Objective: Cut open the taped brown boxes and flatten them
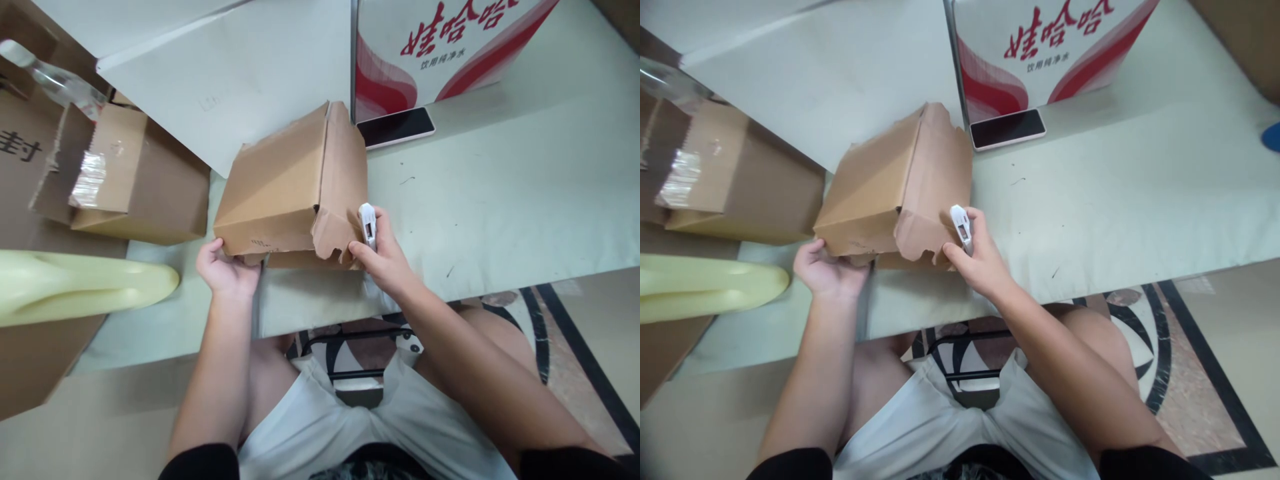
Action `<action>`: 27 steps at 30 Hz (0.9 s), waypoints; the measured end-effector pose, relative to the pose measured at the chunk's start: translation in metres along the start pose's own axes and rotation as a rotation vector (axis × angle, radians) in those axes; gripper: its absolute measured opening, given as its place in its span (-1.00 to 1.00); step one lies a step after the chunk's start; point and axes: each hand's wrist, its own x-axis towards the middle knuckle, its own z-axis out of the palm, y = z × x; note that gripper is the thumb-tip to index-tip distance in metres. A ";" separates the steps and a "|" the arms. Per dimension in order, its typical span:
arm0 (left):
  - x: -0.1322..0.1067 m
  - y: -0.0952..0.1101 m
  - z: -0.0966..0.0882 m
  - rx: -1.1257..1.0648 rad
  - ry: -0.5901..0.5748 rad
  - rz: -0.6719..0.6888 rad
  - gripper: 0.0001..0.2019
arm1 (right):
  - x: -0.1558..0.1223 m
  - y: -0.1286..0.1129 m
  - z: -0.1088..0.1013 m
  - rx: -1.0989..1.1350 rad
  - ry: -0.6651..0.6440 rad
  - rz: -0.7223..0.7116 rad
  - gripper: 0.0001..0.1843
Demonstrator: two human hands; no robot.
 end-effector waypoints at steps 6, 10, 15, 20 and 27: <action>0.000 0.000 0.004 -0.064 0.057 -0.009 -0.65 | -0.001 -0.006 0.003 0.054 -0.025 0.014 -0.53; 0.000 0.000 0.004 -0.088 0.060 -0.023 -0.66 | -0.001 -0.005 0.003 0.068 -0.030 0.035 -0.53; 0.002 -0.001 0.001 -0.096 0.038 -0.035 -0.67 | 0.000 -0.002 0.003 0.060 -0.020 0.012 -0.53; 0.001 0.001 0.001 -0.100 0.051 -0.049 -0.66 | 0.000 0.000 0.003 0.047 -0.013 0.024 -0.52; 0.001 0.001 0.002 -0.096 0.049 -0.038 -0.66 | 0.002 0.001 0.002 0.049 -0.010 0.013 -0.51</action>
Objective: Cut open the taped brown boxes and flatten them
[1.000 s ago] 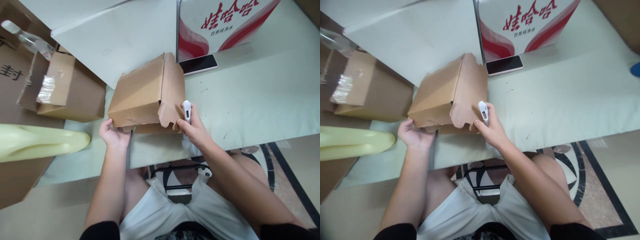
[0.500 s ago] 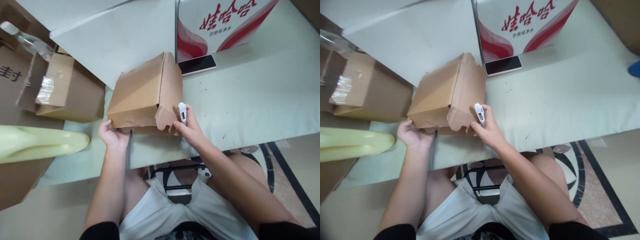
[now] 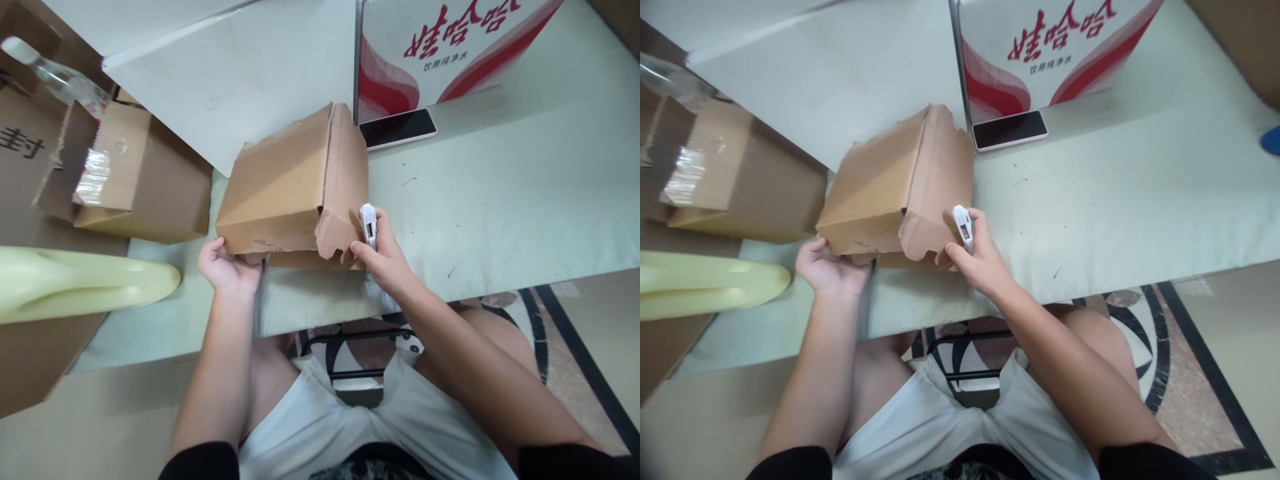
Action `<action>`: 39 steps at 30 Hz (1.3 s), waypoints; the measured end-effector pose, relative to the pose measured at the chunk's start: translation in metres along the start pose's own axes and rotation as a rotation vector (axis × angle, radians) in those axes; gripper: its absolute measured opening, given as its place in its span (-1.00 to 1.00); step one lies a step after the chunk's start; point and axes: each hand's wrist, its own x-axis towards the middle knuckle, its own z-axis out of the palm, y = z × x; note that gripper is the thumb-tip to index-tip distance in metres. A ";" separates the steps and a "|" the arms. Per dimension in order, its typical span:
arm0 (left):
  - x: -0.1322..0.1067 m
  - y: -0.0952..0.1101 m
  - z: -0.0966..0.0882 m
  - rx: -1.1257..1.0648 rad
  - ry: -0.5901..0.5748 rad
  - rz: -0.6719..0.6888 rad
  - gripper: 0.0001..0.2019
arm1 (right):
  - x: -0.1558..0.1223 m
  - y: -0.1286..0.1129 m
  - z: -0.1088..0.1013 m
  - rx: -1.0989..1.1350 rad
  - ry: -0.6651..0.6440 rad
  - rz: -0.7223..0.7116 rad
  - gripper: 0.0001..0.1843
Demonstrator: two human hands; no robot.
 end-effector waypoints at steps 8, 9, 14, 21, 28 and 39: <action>-0.003 0.000 0.003 -0.011 0.024 -0.012 -0.69 | 0.000 0.000 0.000 -0.007 0.012 0.014 -0.50; -0.004 0.001 0.004 -0.010 0.026 -0.013 -0.70 | 0.000 0.000 0.001 -0.002 0.009 0.015 -0.49; -0.009 0.002 0.011 -0.001 0.054 -0.007 -0.72 | 0.000 -0.002 0.001 -0.006 0.017 0.016 -0.51; -0.015 0.002 0.015 0.037 0.064 0.022 -0.67 | -0.002 -0.008 0.004 0.057 -0.004 0.080 -0.55; -0.012 0.001 0.014 0.031 0.065 0.032 -0.62 | 0.002 -0.005 0.004 0.023 0.010 0.074 -0.55; -0.004 0.000 0.000 0.043 0.012 -0.003 -0.73 | 0.000 -0.002 0.006 0.060 -0.001 0.136 -0.52</action>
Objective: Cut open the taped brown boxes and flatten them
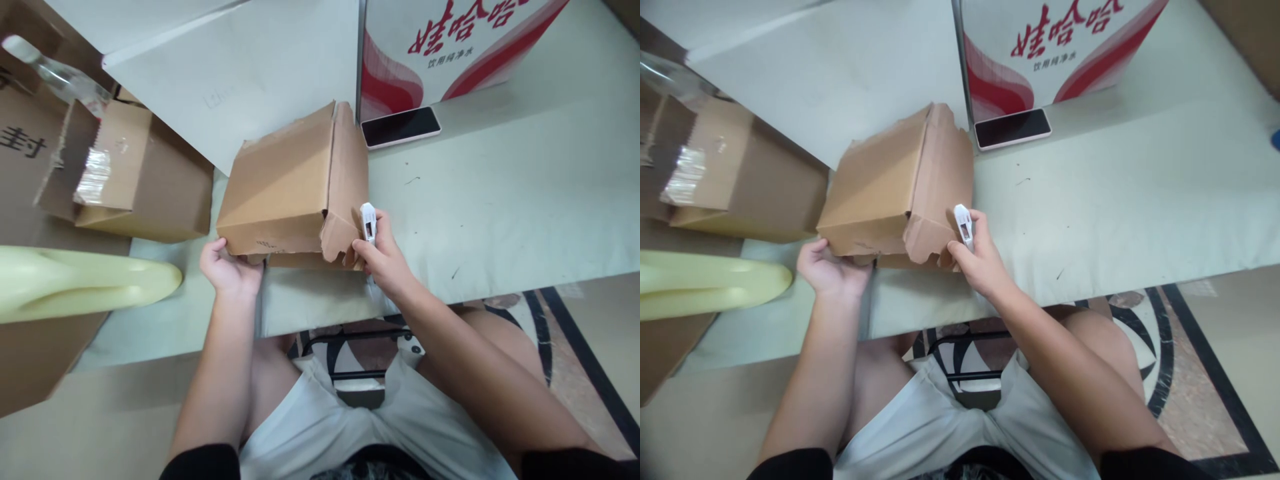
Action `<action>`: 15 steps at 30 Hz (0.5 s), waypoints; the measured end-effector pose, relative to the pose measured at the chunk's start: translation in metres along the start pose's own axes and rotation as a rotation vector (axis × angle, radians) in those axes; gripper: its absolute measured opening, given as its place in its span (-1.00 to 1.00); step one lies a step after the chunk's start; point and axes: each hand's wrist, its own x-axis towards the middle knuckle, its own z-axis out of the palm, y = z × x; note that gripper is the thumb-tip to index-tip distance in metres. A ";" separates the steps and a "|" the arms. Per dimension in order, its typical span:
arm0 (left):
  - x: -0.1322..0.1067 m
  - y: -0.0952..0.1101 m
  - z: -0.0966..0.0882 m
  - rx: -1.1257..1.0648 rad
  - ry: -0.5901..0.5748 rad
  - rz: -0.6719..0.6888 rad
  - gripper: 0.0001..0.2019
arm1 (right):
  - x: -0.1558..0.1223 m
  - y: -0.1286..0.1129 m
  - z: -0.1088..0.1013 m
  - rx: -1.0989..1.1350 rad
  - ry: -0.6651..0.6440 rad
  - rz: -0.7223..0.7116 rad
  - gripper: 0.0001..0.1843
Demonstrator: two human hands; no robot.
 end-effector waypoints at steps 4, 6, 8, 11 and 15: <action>-0.001 0.000 0.001 0.005 0.029 -0.008 -0.74 | 0.001 0.004 -0.003 -0.028 0.039 0.011 -0.53; -0.001 0.001 0.000 0.018 0.010 -0.007 -0.75 | 0.002 0.005 -0.004 -0.040 0.053 0.015 -0.54; -0.001 0.001 -0.001 0.031 0.004 -0.009 -0.75 | 0.003 0.006 -0.005 -0.047 0.049 0.023 -0.54; 0.000 0.001 -0.001 0.030 0.023 -0.009 -0.75 | 0.004 0.007 -0.005 -0.042 0.048 0.036 -0.53; 0.000 0.000 0.000 0.030 0.009 0.000 -0.73 | 0.004 0.007 -0.005 -0.035 0.062 0.045 -0.53</action>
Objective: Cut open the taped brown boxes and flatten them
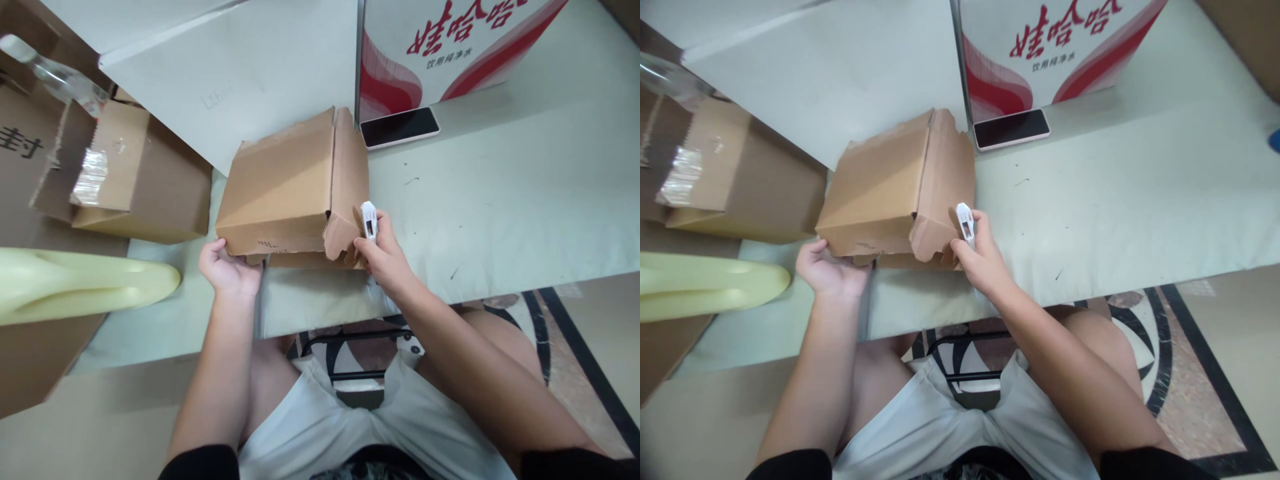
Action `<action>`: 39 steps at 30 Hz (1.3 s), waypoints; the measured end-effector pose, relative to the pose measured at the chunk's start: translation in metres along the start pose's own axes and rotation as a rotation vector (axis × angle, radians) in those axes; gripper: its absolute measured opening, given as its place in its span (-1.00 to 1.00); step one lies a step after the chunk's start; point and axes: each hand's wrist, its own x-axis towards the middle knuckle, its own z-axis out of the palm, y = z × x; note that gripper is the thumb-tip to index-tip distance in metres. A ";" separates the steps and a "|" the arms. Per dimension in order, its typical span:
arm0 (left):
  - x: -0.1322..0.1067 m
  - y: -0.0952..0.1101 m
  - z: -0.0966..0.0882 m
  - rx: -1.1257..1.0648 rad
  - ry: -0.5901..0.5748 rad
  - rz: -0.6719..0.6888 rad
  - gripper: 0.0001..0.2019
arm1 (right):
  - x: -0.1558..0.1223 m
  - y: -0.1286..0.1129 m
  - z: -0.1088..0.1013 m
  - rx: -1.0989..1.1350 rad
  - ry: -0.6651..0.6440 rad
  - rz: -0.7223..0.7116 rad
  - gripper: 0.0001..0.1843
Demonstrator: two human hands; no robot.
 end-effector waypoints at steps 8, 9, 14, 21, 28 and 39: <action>-0.001 0.000 0.002 0.001 0.006 0.001 -0.70 | -0.001 -0.003 0.000 -0.004 -0.002 0.021 -0.51; -0.001 0.000 0.002 0.002 0.004 -0.002 -0.71 | -0.001 -0.003 0.001 -0.002 -0.002 0.029 -0.51; -0.003 0.001 0.004 -0.012 0.015 -0.007 -0.72 | -0.001 -0.005 0.001 -0.004 0.020 0.020 -0.52; -0.001 0.001 0.002 0.003 0.013 -0.014 -0.72 | 0.000 0.000 0.000 -0.013 0.007 0.006 -0.54; -0.002 0.001 0.002 -0.007 0.012 -0.021 -0.72 | 0.000 -0.002 0.000 -0.008 0.020 0.021 -0.53; -0.012 0.005 0.015 -0.007 0.042 -0.011 -0.63 | -0.002 -0.005 0.003 0.010 0.006 0.035 -0.51</action>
